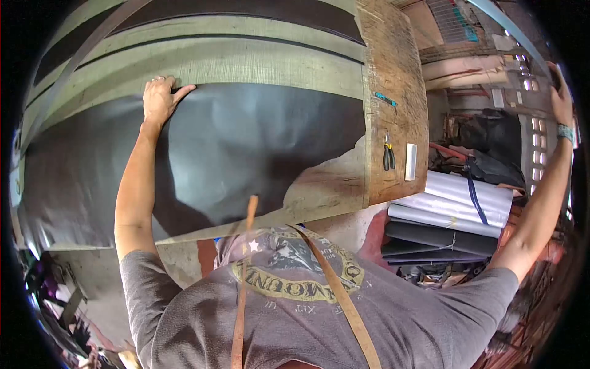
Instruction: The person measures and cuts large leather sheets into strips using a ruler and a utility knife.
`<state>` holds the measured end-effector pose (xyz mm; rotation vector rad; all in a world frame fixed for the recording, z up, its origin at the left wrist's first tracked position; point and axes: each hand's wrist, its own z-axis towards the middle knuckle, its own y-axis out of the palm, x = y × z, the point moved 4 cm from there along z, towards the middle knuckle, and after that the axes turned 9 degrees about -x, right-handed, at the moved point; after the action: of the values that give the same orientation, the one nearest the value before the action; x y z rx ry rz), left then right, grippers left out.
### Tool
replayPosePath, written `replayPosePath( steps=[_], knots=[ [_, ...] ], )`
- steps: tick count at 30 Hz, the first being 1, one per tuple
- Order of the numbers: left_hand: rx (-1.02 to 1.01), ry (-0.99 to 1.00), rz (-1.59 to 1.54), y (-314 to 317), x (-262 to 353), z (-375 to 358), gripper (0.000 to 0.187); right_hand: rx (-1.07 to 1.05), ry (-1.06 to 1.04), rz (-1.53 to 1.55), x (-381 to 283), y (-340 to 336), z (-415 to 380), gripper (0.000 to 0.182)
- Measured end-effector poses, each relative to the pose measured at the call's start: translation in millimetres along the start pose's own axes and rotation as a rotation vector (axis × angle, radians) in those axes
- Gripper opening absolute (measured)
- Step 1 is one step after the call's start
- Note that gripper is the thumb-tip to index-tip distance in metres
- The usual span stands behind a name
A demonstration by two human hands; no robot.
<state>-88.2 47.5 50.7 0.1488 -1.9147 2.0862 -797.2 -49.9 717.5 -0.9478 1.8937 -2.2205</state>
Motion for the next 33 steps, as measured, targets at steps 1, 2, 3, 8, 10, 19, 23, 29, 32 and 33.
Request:
replayPosePath(
  steps=[1, 2, 3, 8, 10, 19, 23, 29, 32, 33],
  knots=[
    [-0.007, -0.004, -0.006, 4, -3, 7, 0.064, 0.007, 0.099, -0.151, 66, -19, -17, 0.050],
    [-0.014, -0.007, -0.014, 8, -1, 15, 0.067, 0.001, 0.142, -0.180, 70, -38, -26, 0.051],
    [-0.009, -0.011, -0.016, 3, 0, 17, 0.070, 0.002, 0.174, -0.194, 71, -52, -43, 0.051],
    [-0.149, -0.078, -0.033, 14, -1, 54, 0.072, -0.035, 0.248, -0.250, 72, -68, -75, 0.052],
    [-0.106, -0.047, -0.040, 17, -1, 66, 0.072, -0.044, 0.269, -0.257, 71, -70, -82, 0.054],
    [-0.072, 0.040, 0.006, 6, -13, 111, 0.065, -0.113, 0.576, -0.186, 15, -51, -70, 0.052],
    [0.028, 0.281, -0.055, -10, 47, 105, 0.056, -0.062, 0.415, -0.007, -11, -7, -73, 0.051],
    [-0.260, 0.433, -0.113, 57, 261, -22, 0.092, 0.107, 0.050, 0.048, -127, 101, -35, 0.054],
    [-0.459, 0.402, -0.121, 63, 325, -62, 0.099, 0.252, -0.008, 0.041, -130, 228, -61, 0.066],
    [-0.416, 0.415, -0.132, 65, 328, -70, 0.098, 0.209, 0.089, 0.116, -132, 279, -65, 0.061]
  ],
)
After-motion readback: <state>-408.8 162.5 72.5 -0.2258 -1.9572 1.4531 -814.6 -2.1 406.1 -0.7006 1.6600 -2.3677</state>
